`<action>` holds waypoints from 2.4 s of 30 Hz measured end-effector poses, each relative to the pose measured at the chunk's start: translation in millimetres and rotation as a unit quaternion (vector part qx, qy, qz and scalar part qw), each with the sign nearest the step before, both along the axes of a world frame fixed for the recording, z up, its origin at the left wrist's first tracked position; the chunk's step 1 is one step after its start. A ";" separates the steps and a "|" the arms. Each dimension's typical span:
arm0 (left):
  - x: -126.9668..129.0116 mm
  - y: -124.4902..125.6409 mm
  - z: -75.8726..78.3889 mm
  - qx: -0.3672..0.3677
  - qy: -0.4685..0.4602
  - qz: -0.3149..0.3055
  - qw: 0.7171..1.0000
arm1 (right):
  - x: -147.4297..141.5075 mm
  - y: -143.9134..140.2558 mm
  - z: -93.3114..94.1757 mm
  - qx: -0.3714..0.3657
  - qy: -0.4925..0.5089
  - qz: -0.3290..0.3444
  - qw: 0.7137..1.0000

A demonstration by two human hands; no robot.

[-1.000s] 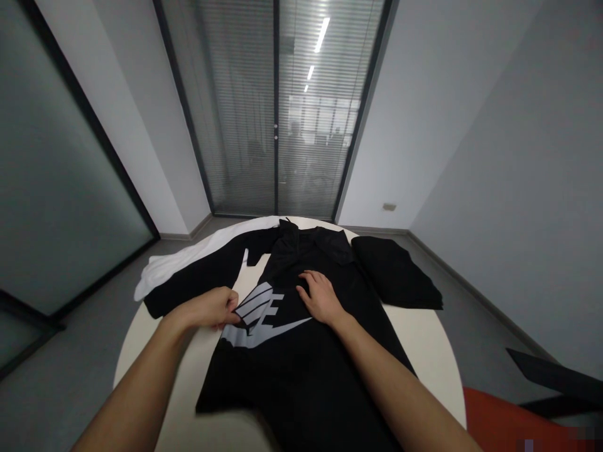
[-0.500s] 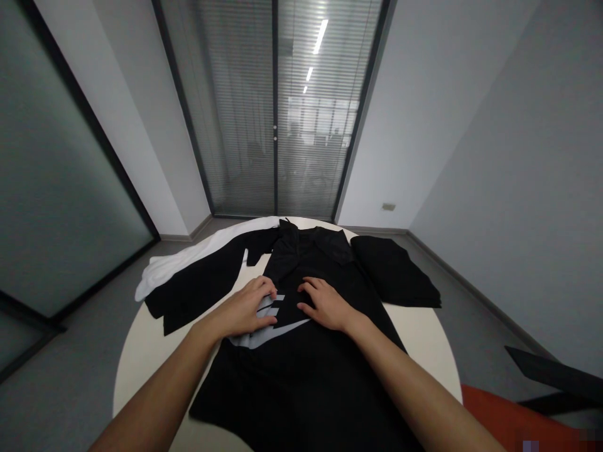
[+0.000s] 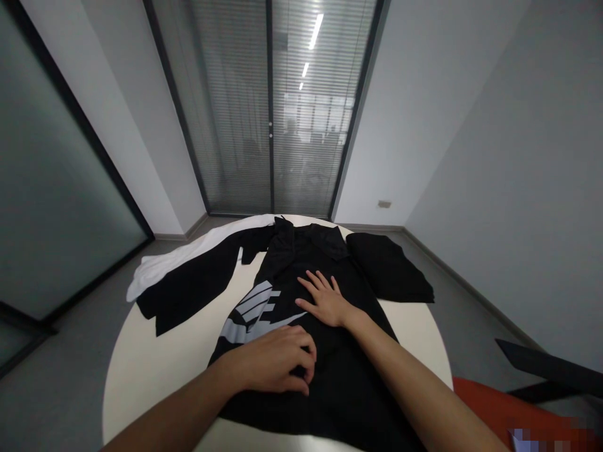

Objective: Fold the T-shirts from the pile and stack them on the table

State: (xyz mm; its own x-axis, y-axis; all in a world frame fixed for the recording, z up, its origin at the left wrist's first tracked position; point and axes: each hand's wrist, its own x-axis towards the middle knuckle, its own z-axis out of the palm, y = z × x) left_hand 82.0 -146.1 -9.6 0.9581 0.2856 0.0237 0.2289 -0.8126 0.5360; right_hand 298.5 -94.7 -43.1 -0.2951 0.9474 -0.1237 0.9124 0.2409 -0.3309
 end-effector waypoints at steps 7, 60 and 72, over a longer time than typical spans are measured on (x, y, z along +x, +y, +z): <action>-0.9 19.2 -8.7 -0.092 -0.005 0.165 0.982 | 9.7 0.7 -0.2 0.016 0.068 0.020 0.997; -47.2 44.0 8.9 -0.206 0.004 0.202 0.958 | 43.5 -43.3 57.7 -0.334 0.323 0.144 0.873; -27.2 26.6 -4.3 -0.073 0.032 0.094 0.992 | 45.2 -33.0 52.0 -0.298 0.277 0.052 0.912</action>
